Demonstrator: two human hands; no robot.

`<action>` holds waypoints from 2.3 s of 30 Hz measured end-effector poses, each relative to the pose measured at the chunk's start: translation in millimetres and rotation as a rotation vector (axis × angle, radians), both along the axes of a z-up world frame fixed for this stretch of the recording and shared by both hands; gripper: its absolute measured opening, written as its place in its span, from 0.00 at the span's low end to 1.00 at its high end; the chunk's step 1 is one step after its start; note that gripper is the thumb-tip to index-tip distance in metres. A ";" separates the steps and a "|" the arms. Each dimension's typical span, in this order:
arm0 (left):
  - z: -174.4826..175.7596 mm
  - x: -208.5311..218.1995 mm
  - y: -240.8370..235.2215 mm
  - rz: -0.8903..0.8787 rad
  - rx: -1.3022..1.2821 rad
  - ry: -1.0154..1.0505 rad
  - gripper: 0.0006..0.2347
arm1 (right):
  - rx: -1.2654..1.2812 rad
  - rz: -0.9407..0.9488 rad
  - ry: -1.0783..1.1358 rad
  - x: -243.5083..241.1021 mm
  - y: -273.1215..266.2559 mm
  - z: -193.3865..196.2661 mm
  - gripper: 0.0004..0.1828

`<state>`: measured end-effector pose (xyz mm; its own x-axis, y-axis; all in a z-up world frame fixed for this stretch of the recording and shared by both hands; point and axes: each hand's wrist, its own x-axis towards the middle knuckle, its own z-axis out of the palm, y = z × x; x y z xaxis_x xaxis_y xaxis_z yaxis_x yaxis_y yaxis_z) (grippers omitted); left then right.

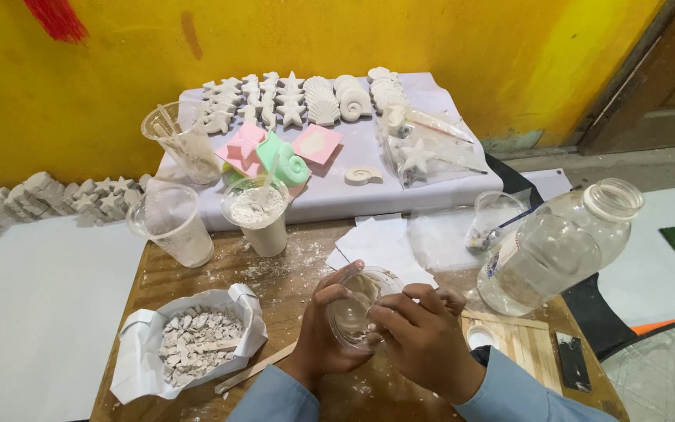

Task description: Mixing casting powder with water in a cup and pouring the mixture into a star-shaped mold.

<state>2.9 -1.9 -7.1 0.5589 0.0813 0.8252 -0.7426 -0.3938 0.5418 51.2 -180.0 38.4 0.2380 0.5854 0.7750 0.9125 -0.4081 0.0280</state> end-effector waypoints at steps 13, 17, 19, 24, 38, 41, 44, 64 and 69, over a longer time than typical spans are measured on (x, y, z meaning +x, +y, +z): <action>0.6 0.8 -0.9 0.005 -0.018 -0.030 0.27 | 0.009 -0.004 0.001 -2.4 8.3 -4.6 0.07; -9.7 2.1 2.4 0.041 -0.024 0.027 0.31 | 0.042 0.055 0.087 -2.8 15.6 -5.3 0.09; -8.3 3.4 3.2 0.075 0.000 0.039 0.32 | 0.052 0.046 0.103 -1.5 16.6 -2.1 0.11; -6.5 3.3 3.3 0.002 -0.060 0.048 0.34 | -0.036 -0.026 0.152 -5.2 15.9 5.5 0.08; -8.2 8.2 16.2 0.414 -0.303 0.176 0.46 | -0.102 0.010 0.926 122.4 140.7 116.0 0.32; 2.9 6.3 11.8 0.514 -0.339 0.300 0.47 | -0.204 0.025 0.920 150.1 184.4 99.7 0.33; 9.4 7.2 5.8 0.702 -0.341 0.446 0.48 | -0.219 0.056 0.945 146.7 203.4 95.8 0.26; 18.2 8.4 0.7 0.695 -0.367 0.506 0.47 | 0.329 0.058 1.075 166.0 173.5 76.7 0.18; 18.0 13.6 -1.9 0.787 -0.406 0.517 0.52 | 0.523 0.038 1.328 157.2 157.5 73.2 0.15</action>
